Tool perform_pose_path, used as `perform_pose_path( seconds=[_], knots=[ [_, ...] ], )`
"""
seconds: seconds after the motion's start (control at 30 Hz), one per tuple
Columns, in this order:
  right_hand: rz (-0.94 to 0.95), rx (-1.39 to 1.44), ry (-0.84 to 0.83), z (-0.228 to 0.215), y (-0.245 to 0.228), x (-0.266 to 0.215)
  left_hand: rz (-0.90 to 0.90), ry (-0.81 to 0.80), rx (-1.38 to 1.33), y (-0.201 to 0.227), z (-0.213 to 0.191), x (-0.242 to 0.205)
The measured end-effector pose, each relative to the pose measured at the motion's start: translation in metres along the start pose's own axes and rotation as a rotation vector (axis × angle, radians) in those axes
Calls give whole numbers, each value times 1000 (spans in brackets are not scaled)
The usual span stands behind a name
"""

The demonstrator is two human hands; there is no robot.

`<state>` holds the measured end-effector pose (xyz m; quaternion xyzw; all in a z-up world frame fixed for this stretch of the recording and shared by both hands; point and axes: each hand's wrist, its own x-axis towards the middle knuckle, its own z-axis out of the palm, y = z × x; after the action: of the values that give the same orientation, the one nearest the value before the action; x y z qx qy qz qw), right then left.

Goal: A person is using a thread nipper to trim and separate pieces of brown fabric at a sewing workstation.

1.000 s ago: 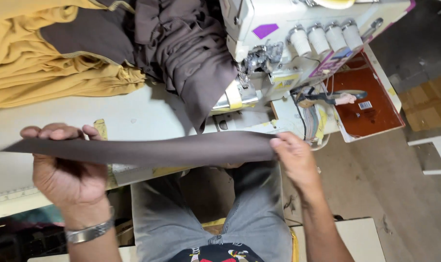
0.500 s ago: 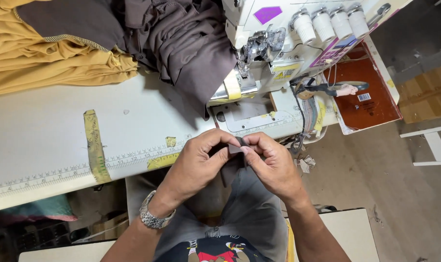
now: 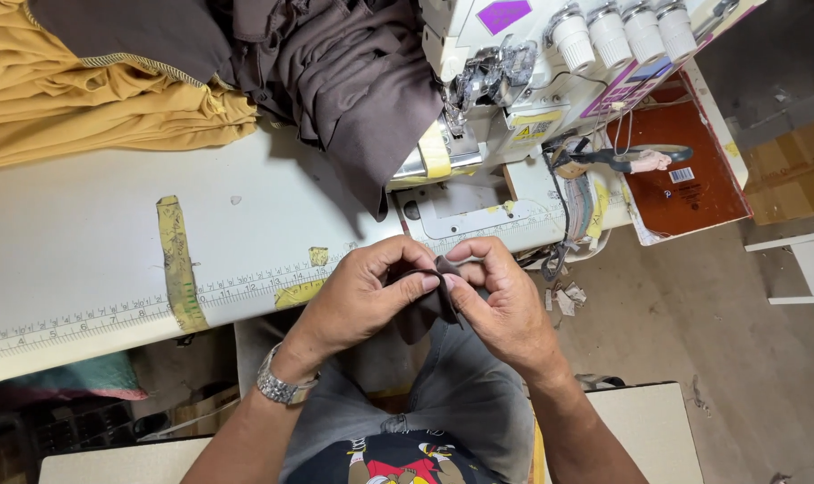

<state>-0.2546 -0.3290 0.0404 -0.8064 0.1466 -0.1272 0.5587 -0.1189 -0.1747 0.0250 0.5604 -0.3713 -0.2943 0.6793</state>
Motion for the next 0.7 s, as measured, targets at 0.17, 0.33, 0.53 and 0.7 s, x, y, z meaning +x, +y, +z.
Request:
perform_pose_path(
  seconds=[0.17, 0.33, 0.53, 0.7],
  knots=[
    [22, 54, -14, -1, 17, 4, 117, 12, 85, -2, 1, -4],
    [-3, 27, 20, 0, 20, 4, 193, 52, 207, 10, -1, -9],
    [6, -76, 8, -3, 14, 5, 98, -36, 154, 32, 9, -16],
    [-42, -65, -34, -1, 4, 1, 10, 71, 237, 29, 9, -8]
  ],
)
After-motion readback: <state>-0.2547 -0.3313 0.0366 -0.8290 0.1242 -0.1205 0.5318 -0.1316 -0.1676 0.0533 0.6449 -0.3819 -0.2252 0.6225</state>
